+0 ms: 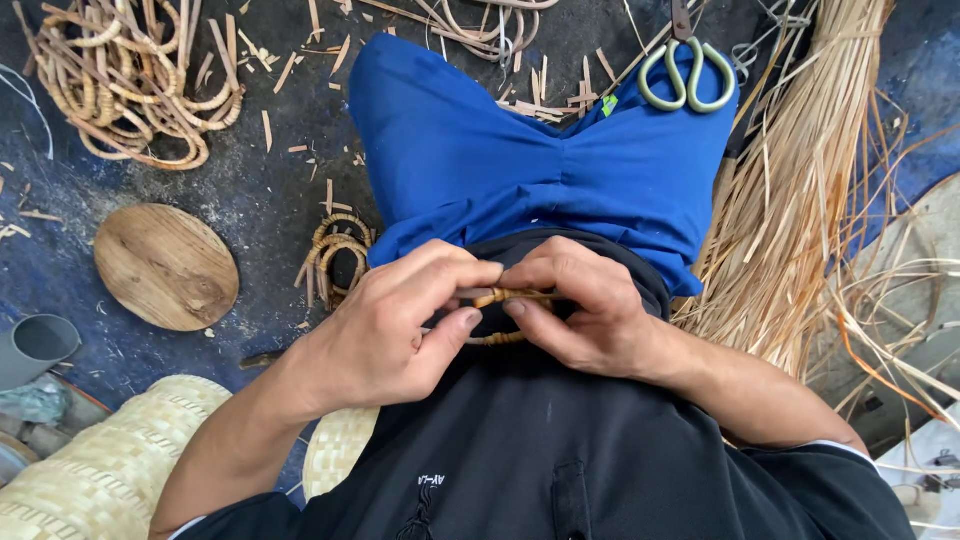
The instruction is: The person sits on the floor and binds thin rattan strips around a thicker rattan stick, wrapping the strip tightly along the rod. They cut the strip with scissors, then bend a curved rattan piece and continue wrapping and securing the strip around the frame by hand.
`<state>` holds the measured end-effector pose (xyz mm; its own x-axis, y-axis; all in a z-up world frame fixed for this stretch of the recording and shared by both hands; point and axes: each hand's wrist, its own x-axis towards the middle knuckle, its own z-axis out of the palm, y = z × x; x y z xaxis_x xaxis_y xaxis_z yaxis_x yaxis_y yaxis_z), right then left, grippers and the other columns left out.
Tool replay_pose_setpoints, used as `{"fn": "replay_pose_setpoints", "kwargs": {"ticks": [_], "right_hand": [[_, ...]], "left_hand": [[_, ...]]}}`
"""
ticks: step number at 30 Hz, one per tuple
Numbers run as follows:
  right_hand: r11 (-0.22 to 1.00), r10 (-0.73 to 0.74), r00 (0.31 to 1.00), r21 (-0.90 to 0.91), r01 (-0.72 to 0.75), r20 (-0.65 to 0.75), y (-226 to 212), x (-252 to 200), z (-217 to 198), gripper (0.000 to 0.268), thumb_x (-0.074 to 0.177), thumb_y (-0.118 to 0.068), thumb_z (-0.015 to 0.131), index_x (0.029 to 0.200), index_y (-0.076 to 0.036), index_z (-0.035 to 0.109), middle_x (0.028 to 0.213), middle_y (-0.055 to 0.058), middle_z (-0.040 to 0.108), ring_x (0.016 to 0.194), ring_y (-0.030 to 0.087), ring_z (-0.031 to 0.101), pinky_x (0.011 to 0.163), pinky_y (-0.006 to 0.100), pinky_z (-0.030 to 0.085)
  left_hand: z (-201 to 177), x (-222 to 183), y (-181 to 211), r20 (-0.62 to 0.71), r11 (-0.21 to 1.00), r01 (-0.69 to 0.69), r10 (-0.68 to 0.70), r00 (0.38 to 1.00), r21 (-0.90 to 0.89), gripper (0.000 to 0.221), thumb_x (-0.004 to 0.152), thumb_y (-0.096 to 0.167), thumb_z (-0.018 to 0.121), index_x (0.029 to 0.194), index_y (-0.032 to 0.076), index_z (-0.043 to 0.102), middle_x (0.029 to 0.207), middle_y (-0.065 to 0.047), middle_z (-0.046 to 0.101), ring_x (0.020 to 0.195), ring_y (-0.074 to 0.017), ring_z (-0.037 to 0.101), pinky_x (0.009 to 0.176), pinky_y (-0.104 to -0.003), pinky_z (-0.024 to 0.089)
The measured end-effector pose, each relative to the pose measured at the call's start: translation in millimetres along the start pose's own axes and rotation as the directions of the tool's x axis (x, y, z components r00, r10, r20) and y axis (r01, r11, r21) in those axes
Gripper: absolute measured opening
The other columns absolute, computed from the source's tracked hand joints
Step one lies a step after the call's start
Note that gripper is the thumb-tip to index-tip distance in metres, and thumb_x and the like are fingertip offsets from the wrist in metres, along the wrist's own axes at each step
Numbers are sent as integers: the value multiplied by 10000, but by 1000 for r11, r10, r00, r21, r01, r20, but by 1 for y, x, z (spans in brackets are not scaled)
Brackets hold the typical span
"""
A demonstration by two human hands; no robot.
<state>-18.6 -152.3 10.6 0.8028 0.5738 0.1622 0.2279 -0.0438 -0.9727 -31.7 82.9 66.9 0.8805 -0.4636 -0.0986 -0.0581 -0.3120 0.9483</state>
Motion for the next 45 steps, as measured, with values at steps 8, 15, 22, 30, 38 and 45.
{"fn": "replay_pose_setpoints", "kwargs": {"ticks": [8,15,22,30,38,45], "right_hand": [[998,36,999,-49,-35,24,5,-1,-2,176,922,22,755,1080,23,678,945,108,700,824,181,711,703,291,560],[989,140,988,41,-143,61,8,-3,-4,149,920,-24,777,1030,24,690,962,102,728,831,174,741,699,281,589],[944,-66,977,-306,127,201,-29,32,-29,183,873,-119,782,829,-17,637,812,100,613,685,243,653,589,359,523],[997,-72,783,59,45,618,-2,29,-65,401,959,-117,694,672,-20,432,614,101,461,551,294,522,545,430,401],[1000,-2,764,-22,21,645,-9,43,-77,397,934,-164,687,649,-18,453,591,108,458,538,294,529,541,439,427],[945,128,802,-318,81,583,-25,43,-59,370,901,-318,723,729,-32,565,693,106,593,679,335,632,596,453,507]], "left_hand": [[4,1,-12,-57,984,-154,159,986,91,275,839,-87,730,1098,-27,661,1060,-140,698,948,-273,732,813,-356,592],[-3,-1,-14,16,994,-108,108,994,-7,226,882,-100,690,1098,-36,671,1123,-169,709,990,-275,750,835,-327,610],[-2,6,-7,47,996,-83,85,995,-40,157,880,-58,738,1017,-22,672,1008,-130,740,898,-258,760,780,-314,614],[-1,8,-14,104,952,-304,300,948,33,237,799,-77,741,994,28,657,968,-98,730,834,-241,734,719,-336,594],[-1,25,-13,142,774,-491,477,867,401,177,929,53,738,1065,-12,645,862,-55,648,710,-218,616,609,-366,494],[6,31,-19,250,551,-550,527,813,628,129,932,104,683,1015,8,666,709,2,505,629,-160,545,538,-313,442]]}}
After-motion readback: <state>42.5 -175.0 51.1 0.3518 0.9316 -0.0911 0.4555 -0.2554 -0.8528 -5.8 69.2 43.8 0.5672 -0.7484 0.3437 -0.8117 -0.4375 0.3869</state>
